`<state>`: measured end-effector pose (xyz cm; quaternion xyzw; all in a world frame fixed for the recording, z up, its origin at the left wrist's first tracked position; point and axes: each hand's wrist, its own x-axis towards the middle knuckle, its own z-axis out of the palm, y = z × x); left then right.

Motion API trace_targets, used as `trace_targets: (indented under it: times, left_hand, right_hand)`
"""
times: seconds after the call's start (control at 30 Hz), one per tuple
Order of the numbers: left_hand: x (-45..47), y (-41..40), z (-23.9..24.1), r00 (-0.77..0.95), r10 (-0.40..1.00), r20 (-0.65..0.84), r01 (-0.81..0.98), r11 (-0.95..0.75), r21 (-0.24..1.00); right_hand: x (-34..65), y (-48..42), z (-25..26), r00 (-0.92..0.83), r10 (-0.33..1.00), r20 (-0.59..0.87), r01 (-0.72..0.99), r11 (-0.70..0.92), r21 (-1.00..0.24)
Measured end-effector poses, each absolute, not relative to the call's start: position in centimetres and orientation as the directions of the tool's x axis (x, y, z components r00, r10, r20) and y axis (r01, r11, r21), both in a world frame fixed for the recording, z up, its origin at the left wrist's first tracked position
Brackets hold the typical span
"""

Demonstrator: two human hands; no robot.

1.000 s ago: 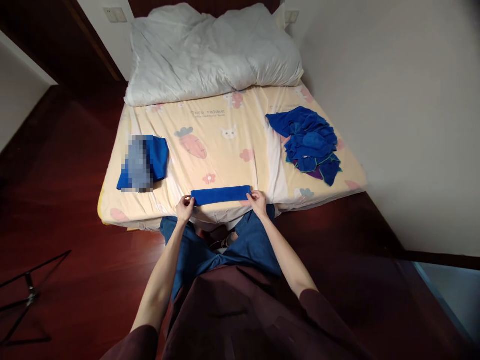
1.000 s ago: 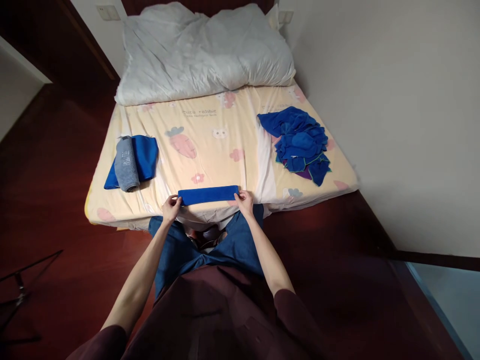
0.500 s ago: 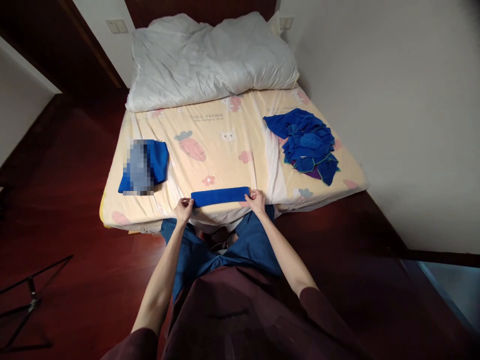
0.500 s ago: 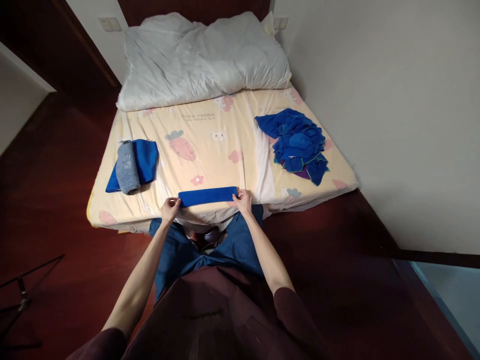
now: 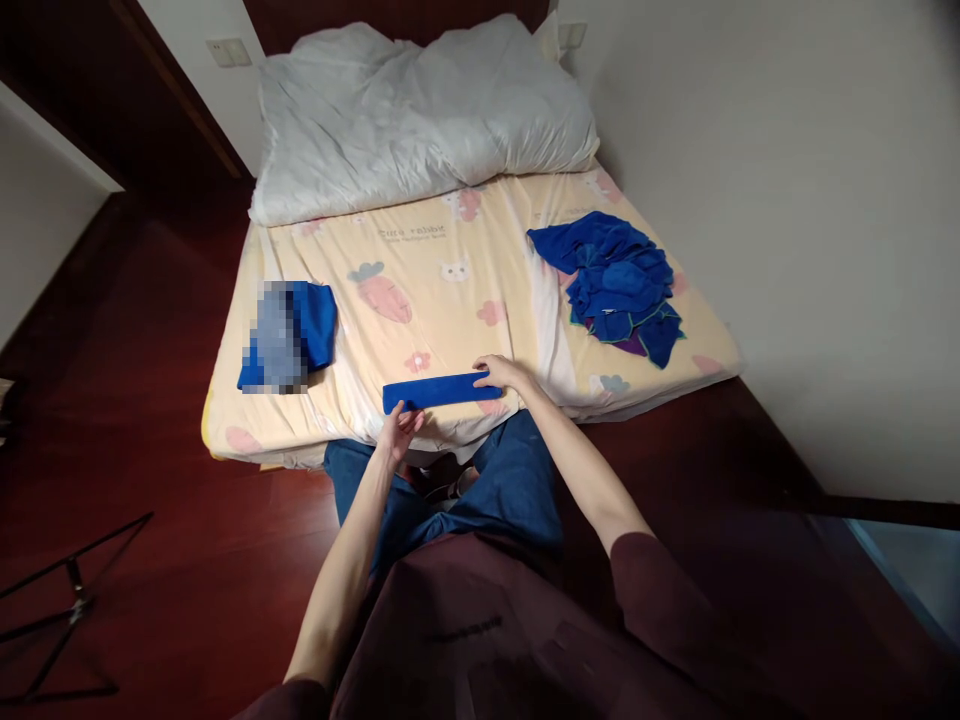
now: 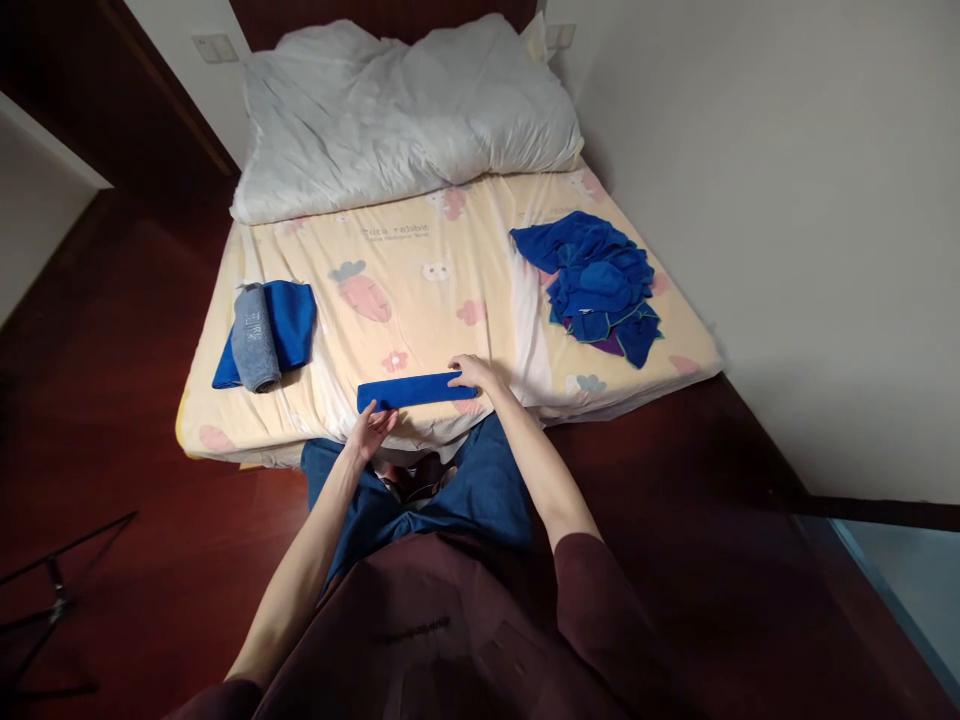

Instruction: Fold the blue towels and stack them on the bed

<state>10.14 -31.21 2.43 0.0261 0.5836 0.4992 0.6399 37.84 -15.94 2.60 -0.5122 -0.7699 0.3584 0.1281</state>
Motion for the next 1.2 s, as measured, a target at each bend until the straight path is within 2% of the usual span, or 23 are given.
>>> trace_targets:
  times: [0.1,0.23,0.43,0.6,0.8,0.97,1.1,1.2]
  left_hand:
    - [10.5,-30.3,2.0,-0.209,0.642,-0.738,-0.619,0.497,0.608]
    - [10.3,-29.7,0.9,-0.286,0.612,-0.737,-0.631,0.459,0.625]
    - [10.2,-28.9,0.7,-0.381,0.573,-0.726,-0.625,0.420,0.659]
    - [10.2,-29.0,1.4,-0.421,0.625,-0.657,-0.567,0.384,0.729]
    - [9.9,-28.9,3.6,-0.438,0.763,-0.475,-0.424,0.290,0.858]
    - [8.6,-28.0,7.0,-0.434,0.868,-0.242,-0.271,0.131,0.954]
    - [5.8,-26.5,10.6,-0.405,0.914,-0.013,-0.035,-0.001,0.999]
    - [3.1,-25.4,14.2,-0.368,0.916,0.158,0.150,-0.109,0.983]
  right_hand:
    - [37.6,-14.7,1.8,-0.464,0.844,-0.270,0.747,0.209,-0.632]
    - [37.6,-14.7,1.1,-0.448,0.838,-0.311,0.780,0.197,-0.594]
    - [38.1,-16.2,0.2,-0.428,0.872,-0.238,0.762,0.206,-0.614]
    - [38.2,-17.2,-0.2,-0.442,0.872,-0.213,0.760,0.237,-0.605]
    - [37.8,-18.4,0.8,-0.408,0.884,-0.228,0.813,0.238,-0.532]
    - [36.6,-19.1,1.9,-0.482,0.865,-0.141,0.727,0.305,-0.615]
    - [33.6,-19.1,3.3,-0.527,0.846,-0.077,0.691,0.374,-0.619]
    - [29.4,-19.1,4.4,-0.505,0.861,-0.056,0.679,0.356,-0.642]
